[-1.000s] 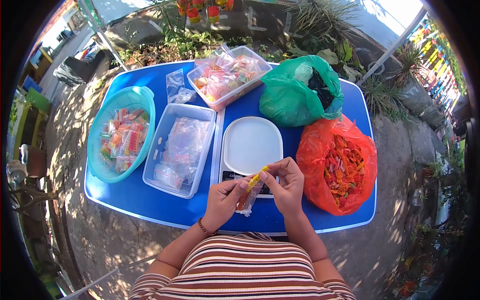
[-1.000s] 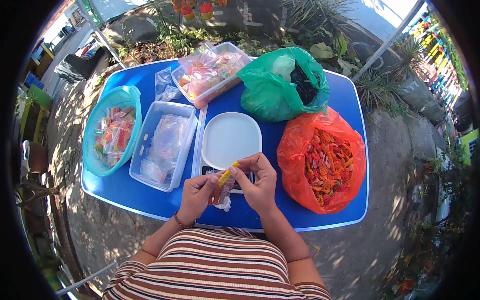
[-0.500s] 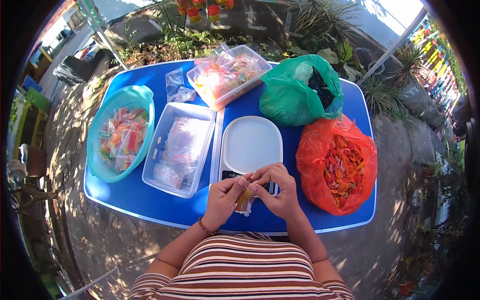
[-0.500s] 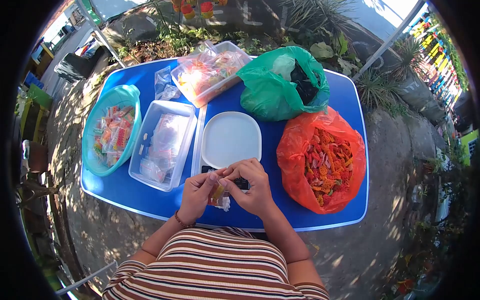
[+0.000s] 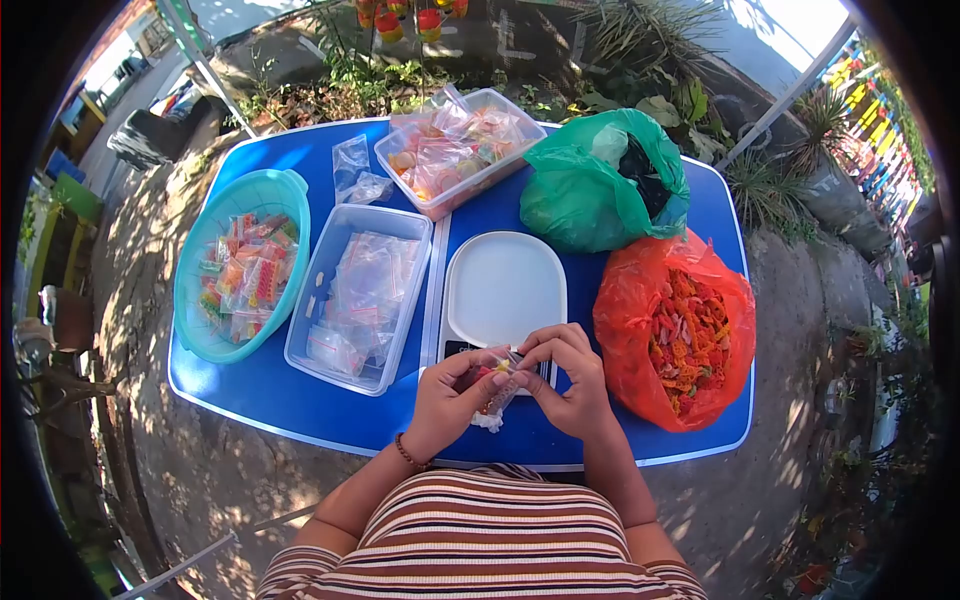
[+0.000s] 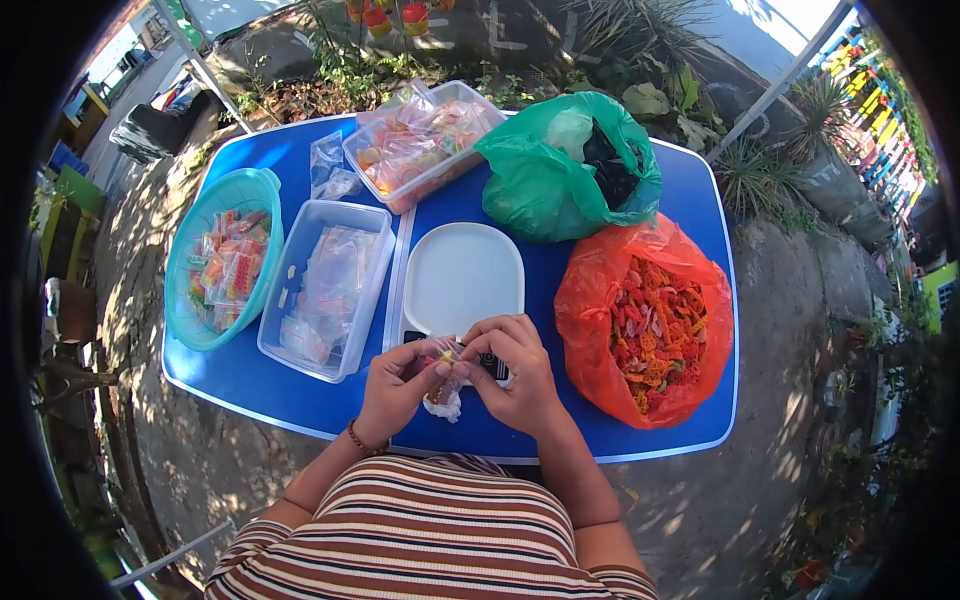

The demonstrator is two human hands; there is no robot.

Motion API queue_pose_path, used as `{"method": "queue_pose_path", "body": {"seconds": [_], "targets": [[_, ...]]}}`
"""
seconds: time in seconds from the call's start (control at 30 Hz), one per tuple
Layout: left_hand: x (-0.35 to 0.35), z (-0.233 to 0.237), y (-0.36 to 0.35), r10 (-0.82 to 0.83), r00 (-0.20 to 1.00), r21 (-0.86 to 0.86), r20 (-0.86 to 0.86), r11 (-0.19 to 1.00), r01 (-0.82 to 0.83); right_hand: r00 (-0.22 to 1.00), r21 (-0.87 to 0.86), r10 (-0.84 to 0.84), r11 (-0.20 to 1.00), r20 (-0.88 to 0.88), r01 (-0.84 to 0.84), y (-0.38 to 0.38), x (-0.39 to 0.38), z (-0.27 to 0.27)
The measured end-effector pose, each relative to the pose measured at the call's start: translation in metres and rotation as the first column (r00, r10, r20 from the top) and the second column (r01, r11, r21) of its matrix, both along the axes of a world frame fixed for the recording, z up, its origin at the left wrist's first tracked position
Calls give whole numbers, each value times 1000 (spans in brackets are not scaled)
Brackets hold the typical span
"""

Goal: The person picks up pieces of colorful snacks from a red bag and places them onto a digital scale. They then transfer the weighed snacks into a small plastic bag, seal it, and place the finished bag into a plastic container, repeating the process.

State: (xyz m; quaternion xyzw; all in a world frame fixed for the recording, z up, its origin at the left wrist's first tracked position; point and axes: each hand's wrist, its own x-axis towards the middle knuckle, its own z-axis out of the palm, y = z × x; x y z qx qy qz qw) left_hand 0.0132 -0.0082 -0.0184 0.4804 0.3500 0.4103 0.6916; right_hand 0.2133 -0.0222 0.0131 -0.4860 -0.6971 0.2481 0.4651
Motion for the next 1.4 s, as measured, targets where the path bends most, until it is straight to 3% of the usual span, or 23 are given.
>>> {"method": "queue_pose_path", "body": {"seconds": [0.1,0.2,0.27,0.3,0.4,0.5,0.57,0.63,0.67,0.73,0.83,0.87,0.97,1.0,1.1,1.2,1.4], "targets": [[-5,4,1,-31,996,-62,82,997,36,961,-154,95,978,-261,-138,-5,-5,7],[-4,-4,2,22,996,60,89,998,-27,956,-263,-127,963,-266,55,-10,-7,5],[4,-4,4,154,987,202,52,966,-162,962,-198,-45,980,-269,-10,-12,-7,12],[2,-2,4,140,990,234,17,962,-140,963,-164,-3,985,-269,-43,-13,-8,14],[-5,11,4,127,988,311,-82,946,-96,974,-86,-194,979,-114,185,-6,-4,9],[-6,14,4,171,979,386,-115,916,-115,971,-69,123,988,-205,-140,-7,2,19],[-10,5,6,160,985,467,-65,877,-112,984,-34,-1,999,-175,-5,-7,-5,14],[-3,11,0,160,987,329,-5,932,-150,982,43,-147,987,-119,153,-9,-9,13],[-1,13,-2,169,985,257,24,952,-170,989,32,-83,996,-119,87,-10,-9,14],[-4,9,2,196,980,347,-40,922,-171,991,8,46,999,-127,-45,-12,-10,18],[-1,13,2,194,980,340,-40,925,-170,990,66,-140,988,-32,142,-6,-7,15],[0,14,1,194,981,316,-24,932,-177,998,54,-33,998,-59,36,-7,-5,19],[-1,14,6,208,974,449,-95,882,-144,990,54,-132,989,-48,134,-3,-4,19],[-2,15,5,201,975,409,-98,901,-145,975,90,-204,973,-90,212,-2,-4,17],[-4,19,3,188,977,370,-103,919,-138,987,39,-32,999,-159,38,-5,-5,18],[-1,19,4,188,975,438,-116,891,-120,971,36,-112,992,-209,122,-4,-3,10],[-3,22,3,241,946,401,-216,906,-139,992,50,-104,993,-68,107,-7,-7,20]]}}
